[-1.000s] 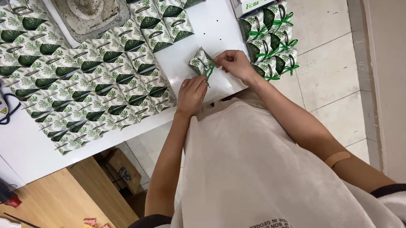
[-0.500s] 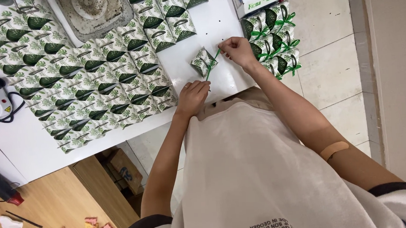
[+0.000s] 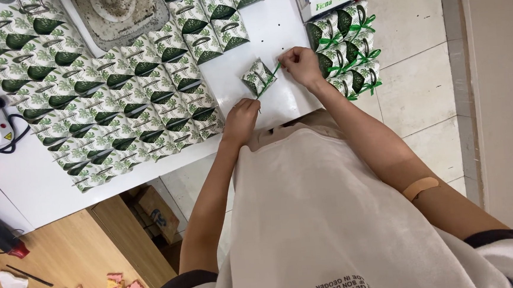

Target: Tying green ribbons around small square packages with leaf-patterned wrapping.

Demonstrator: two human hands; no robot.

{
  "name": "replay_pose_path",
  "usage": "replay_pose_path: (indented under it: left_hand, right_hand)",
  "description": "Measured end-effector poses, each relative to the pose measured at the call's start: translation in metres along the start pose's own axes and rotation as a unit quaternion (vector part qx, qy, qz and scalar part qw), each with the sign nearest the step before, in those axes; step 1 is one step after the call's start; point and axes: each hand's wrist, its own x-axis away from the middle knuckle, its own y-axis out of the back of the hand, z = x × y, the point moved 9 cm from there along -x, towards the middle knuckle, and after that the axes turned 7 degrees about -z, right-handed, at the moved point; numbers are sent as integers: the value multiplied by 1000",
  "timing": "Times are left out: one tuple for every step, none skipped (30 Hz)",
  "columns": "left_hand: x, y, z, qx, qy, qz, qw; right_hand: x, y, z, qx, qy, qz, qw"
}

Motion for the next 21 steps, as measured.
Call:
replay_pose_path:
  left_hand:
    - [0,-3,3,0,0,0,1000]
    - [1,-6,10,-1,26,-2,1000]
    - [0,-10,18,-3,51,-4,999]
    - [-2,-9,17,-2,50,-4,999]
    - [-2,-5,21,3,71,-15,997]
    - [-3,-1,25,8,92,-26,995]
    - [-4,0,24,9,91,-26,995]
    - [-5,0,25,10,101,-31,994]
    - [-6,3,28,9,111,-36,993]
    - [-7,4,29,8,111,-37,993]
    - [-7,4,30,5,118,-36,992]
    - [-7,3,31,2,125,-35,991]
    - [-8,3,29,3,124,-35,992]
    - [-10,2,27,-2,119,-36,992]
    - [-11,4,25,-9,115,-36,993]
    - [-12,11,21,-11,114,-36,993]
    - [-13,15,17,1,119,-33,992]
    - [-14,19,13,12,124,-29,992]
    - [-15,23,6,13,120,-29,992]
    - [-14,27,4,42,149,-34,987]
    - [-14,31,3,72,179,-39,980]
  right_hand:
    - [0,0,-1,0,0,0,1000]
    - [-1,2,1,1,14,-7,1000]
    - [-2,4,3,2,29,-15,999]
    - [-2,7,6,2,28,-16,999]
    - [-1,8,9,6,34,-23,999]
    - [0,10,13,11,40,-29,999]
    - [0,12,13,11,41,-30,999]
    - [1,14,13,16,41,-37,998]
    - [0,15,14,20,42,-42,998]
    - [-1,12,12,20,43,-42,998]
    - [0,12,9,16,39,-48,998]
    - [0,11,5,12,34,-55,998]
    - [1,13,7,12,35,-56,998]
    - [3,16,8,24,32,-59,997]
    - [4,16,10,34,30,-60,997]
    - [4,16,12,32,30,-60,997]
    - [5,14,14,59,40,-45,996]
    - [5,13,17,85,50,-30,995]
    - [6,15,19,85,51,-34,995]
    - [7,11,20,72,41,-7,997]
    - [7,6,20,59,31,21,998]
